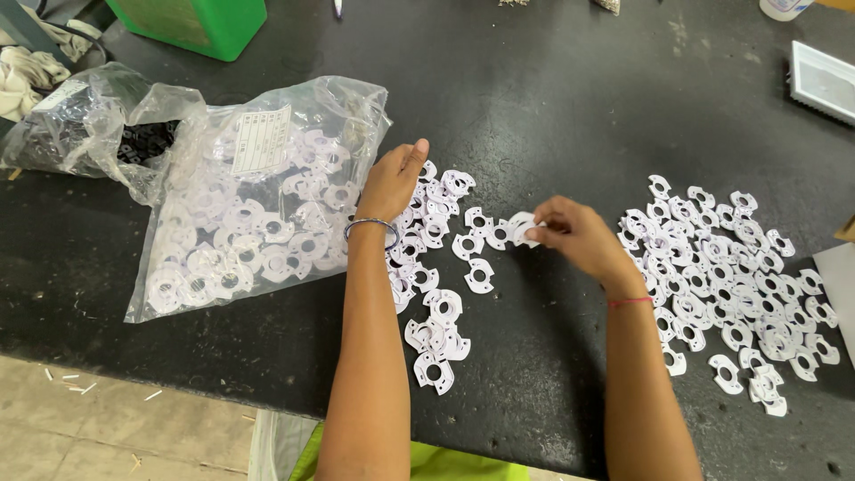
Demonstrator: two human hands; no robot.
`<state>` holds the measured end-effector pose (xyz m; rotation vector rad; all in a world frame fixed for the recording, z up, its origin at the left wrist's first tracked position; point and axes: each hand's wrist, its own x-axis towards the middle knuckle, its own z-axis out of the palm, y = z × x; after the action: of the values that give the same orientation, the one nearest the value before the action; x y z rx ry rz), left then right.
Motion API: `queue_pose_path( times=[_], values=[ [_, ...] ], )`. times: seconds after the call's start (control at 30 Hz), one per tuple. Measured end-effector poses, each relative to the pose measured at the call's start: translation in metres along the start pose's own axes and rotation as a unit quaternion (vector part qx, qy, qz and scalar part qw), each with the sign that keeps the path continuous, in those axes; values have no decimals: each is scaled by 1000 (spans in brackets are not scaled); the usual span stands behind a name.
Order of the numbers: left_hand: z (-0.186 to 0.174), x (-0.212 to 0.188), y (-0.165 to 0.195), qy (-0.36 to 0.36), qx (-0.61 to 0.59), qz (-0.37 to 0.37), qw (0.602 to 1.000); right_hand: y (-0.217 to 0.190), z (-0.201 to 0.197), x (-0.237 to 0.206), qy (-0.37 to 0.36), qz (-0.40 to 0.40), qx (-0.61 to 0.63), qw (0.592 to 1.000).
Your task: The person sorts white plastic lamp holder parts on a workbench, picking pieces one at a time from a pile and moving them into a separate group, occasionally stacking pairs of pieces together. A plastic bag of parts and stacks of white boxes sit nearby on the bench.
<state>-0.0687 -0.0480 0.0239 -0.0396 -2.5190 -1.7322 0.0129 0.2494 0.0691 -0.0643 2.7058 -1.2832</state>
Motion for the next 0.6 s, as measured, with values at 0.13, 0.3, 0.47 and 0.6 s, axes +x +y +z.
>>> queue_pose_path(
  times=[0.13,0.3,0.47,0.6],
  values=[
    [0,1,0,1,8,9,1000,4,-16,-4,-38,4,44,998],
    [-1,0,-1,1,2,12,1000,1,-23,-10,-144,18,-61,988],
    [-1,-1,2,-1,4,-3,1000,-14,-2,-8,40,-89,-67,993],
    [-2,-1,3,-3,7,3,1000,-24,27,-4,8,-187,-36,982]
  ],
)
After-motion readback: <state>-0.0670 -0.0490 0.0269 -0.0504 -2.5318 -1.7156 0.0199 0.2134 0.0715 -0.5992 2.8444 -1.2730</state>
